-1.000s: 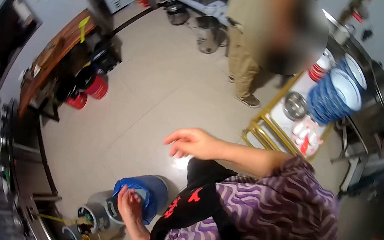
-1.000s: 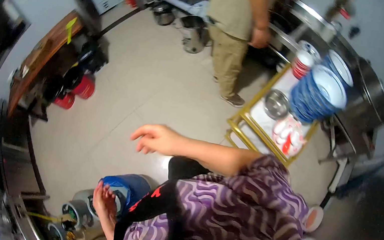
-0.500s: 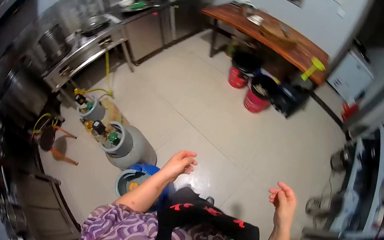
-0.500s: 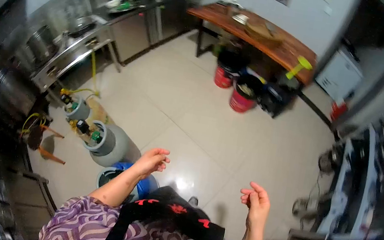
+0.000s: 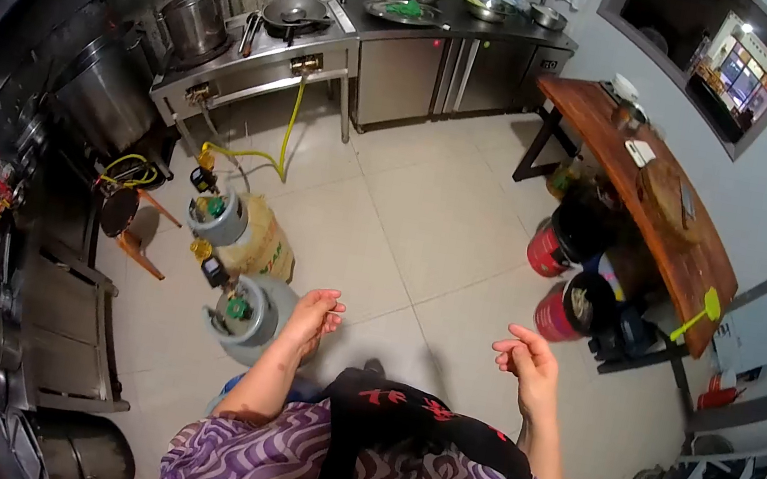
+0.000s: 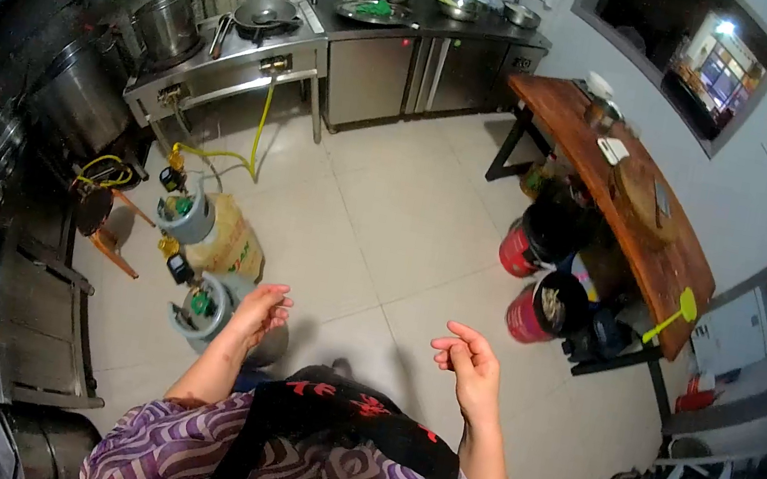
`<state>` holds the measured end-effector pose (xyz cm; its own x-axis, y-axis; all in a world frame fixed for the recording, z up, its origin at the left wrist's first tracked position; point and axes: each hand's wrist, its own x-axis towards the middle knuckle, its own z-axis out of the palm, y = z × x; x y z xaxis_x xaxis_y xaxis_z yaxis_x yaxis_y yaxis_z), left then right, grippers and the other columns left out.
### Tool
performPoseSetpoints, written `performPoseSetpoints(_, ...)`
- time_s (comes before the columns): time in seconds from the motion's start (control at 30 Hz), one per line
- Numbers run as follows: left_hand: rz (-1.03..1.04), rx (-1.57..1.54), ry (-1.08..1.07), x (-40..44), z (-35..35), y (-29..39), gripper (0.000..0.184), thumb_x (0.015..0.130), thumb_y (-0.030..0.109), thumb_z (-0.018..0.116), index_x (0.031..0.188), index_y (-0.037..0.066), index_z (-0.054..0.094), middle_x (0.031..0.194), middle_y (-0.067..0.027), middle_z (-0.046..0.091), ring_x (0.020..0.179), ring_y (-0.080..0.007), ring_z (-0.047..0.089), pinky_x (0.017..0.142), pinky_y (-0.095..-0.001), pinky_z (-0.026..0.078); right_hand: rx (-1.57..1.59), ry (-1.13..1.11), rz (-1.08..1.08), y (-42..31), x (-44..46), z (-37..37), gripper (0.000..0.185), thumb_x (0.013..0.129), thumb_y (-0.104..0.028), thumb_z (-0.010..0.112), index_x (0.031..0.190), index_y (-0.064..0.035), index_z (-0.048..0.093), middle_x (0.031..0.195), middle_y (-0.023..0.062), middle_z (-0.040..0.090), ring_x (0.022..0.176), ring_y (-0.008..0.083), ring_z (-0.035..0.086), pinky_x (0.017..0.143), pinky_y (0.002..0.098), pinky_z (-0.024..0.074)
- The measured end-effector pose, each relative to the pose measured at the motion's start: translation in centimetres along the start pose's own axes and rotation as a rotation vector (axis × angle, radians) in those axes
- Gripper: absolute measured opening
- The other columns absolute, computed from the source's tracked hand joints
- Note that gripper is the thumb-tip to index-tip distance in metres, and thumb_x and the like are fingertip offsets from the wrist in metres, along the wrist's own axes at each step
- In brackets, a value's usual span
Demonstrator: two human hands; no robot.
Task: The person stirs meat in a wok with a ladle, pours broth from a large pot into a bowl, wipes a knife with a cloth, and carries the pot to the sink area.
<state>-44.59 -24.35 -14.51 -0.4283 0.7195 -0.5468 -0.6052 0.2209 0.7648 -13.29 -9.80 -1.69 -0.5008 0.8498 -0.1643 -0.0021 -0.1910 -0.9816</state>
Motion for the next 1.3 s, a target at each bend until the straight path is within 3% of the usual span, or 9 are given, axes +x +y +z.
performPoseSetpoints(0.23, 0.037, 0.021, -0.108, 13.4, 5.4, 7.9, 0.027, 0.088, 0.013, 0.051, 0.113, 0.003, 0.048, 0.089, -0.0093, 0.059, 0.063, -0.0117, 0.055, 0.055, -0.0223, 0.047, -0.023, -0.054, 0.064, -0.4, 15.8, 0.3, 0.026, 0.092, -0.007, 0.044, 0.116, -0.0001, 0.051, 0.093, 0.0111, 0.063, 0.074, 0.0112, 0.057, 0.068, 0.0239, 0.0477)
performPoseSetpoints(0.33, 0.071, 0.034, -0.038, 17.6, 6.3, 11.9, 0.028, 0.088, 0.013, 0.050, 0.114, 0.003, 0.049, 0.089, -0.0096, 0.060, 0.063, -0.0116, 0.055, 0.054, -0.0217, 0.047, -0.007, -0.121, 0.105, -0.4, 22.7, 0.8, 0.027, 0.092, -0.009, 0.044, 0.116, 0.0000, 0.051, 0.093, 0.0104, 0.063, 0.075, 0.0107, 0.057, 0.069, 0.0232, 0.0473)
performPoseSetpoints(0.43, 0.122, -0.010, 0.070, 22.6, 5.2, 14.2, 0.027, 0.088, 0.013, 0.050, 0.114, 0.004, 0.050, 0.090, -0.0076, 0.060, 0.064, -0.0117, 0.056, 0.054, -0.0219, 0.047, 0.006, -0.226, 0.087, -0.8, 31.1, 0.9, 0.027, 0.092, -0.010, 0.045, 0.117, -0.0015, 0.051, 0.093, 0.0086, 0.062, 0.075, 0.0102, 0.056, 0.069, 0.0224, 0.0466)
performPoseSetpoints(0.53, 0.082, -0.066, 0.226, 27.5, 2.1, 15.8, 0.026, 0.086, 0.022, 0.058, 0.110, 0.013, 0.054, 0.087, -0.0023, 0.060, 0.066, -0.0103, 0.055, 0.057, -0.0228, 0.046, -0.039, -0.288, 0.037, -2.3, 39.8, 2.3, 0.031, 0.090, -0.010, 0.045, 0.120, -0.0034, 0.050, 0.094, 0.0080, 0.063, 0.079, 0.0114, 0.057, 0.070, 0.0251, 0.0485)
performPoseSetpoints(0.73, 0.121, -0.277, 0.295, 35.2, -1.9, 19.2, 0.026, 0.086, 0.026, 0.057, 0.108, 0.013, 0.054, 0.085, -0.0002, 0.061, 0.065, -0.0092, 0.054, 0.054, -0.0203, 0.045, -0.164, -0.387, 0.072, -6.4, 56.7, 5.6, 0.034, 0.088, -0.016, 0.046, 0.119, -0.0041, 0.051, 0.091, 0.0070, 0.062, 0.080, 0.0120, 0.057, 0.071, 0.0265, 0.0474)
performPoseSetpoints(0.87, 0.093, -0.313, 0.238, 39.4, -5.1, 21.3, 0.027, 0.086, 0.027, 0.057, 0.108, 0.012, 0.055, 0.086, -0.0006, 0.060, 0.065, -0.0095, 0.054, 0.054, -0.0202, 0.045, -0.192, -0.515, 0.016, -8.9, 63.1, 12.3, 0.033, 0.088, -0.015, 0.045, 0.119, -0.0043, 0.051, 0.090, 0.0067, 0.062, 0.078, 0.0123, 0.056, 0.071, 0.0265, 0.0468)
performPoseSetpoints(1.0, 0.042, -0.287, 0.349, 43.9, -4.7, 28.1, 0.027, 0.087, 0.025, 0.055, 0.109, 0.010, 0.054, 0.087, -0.0025, 0.060, 0.063, -0.0102, 0.054, 0.053, -0.0205, 0.046, -0.148, -0.541, 0.025, -8.6, 65.9, 17.9, 0.033, 0.088, -0.011, 0.044, 0.120, -0.0044, 0.050, 0.090, 0.0069, 0.062, 0.077, 0.0118, 0.056, 0.071, 0.0255, 0.0469)
performPoseSetpoints(1.13, 0.112, -0.258, 0.263, 48.8, -6.3, 34.2, 0.026, 0.088, 0.021, 0.052, 0.111, 0.009, 0.053, 0.087, -0.0048, 0.059, 0.064, -0.0103, 0.055, 0.054, -0.0205, 0.047, -0.122, -0.551, 0.027, -8.5, 68.5, 20.3, 0.034, 0.089, -0.006, 0.042, 0.123, -0.0041, 0.047, 0.092, 0.0076, 0.062, 0.078, 0.0115, 0.056, 0.071, 0.0245, 0.0470)
performPoseSetpoints(1.3, 0.101, -0.242, 0.353, 51.5, -7.3, 38.6, 0.025, 0.088, 0.017, 0.051, 0.111, 0.009, 0.054, 0.088, -0.0053, 0.060, 0.064, -0.0099, 0.056, 0.054, -0.0205, 0.049, -0.125, -0.313, -0.008, -7.4, 71.6, 20.7, 0.031, 0.091, -0.008, 0.044, 0.122, -0.0035, 0.048, 0.091, 0.0082, 0.064, 0.075, 0.0106, 0.056, 0.071, 0.0246, 0.0465)
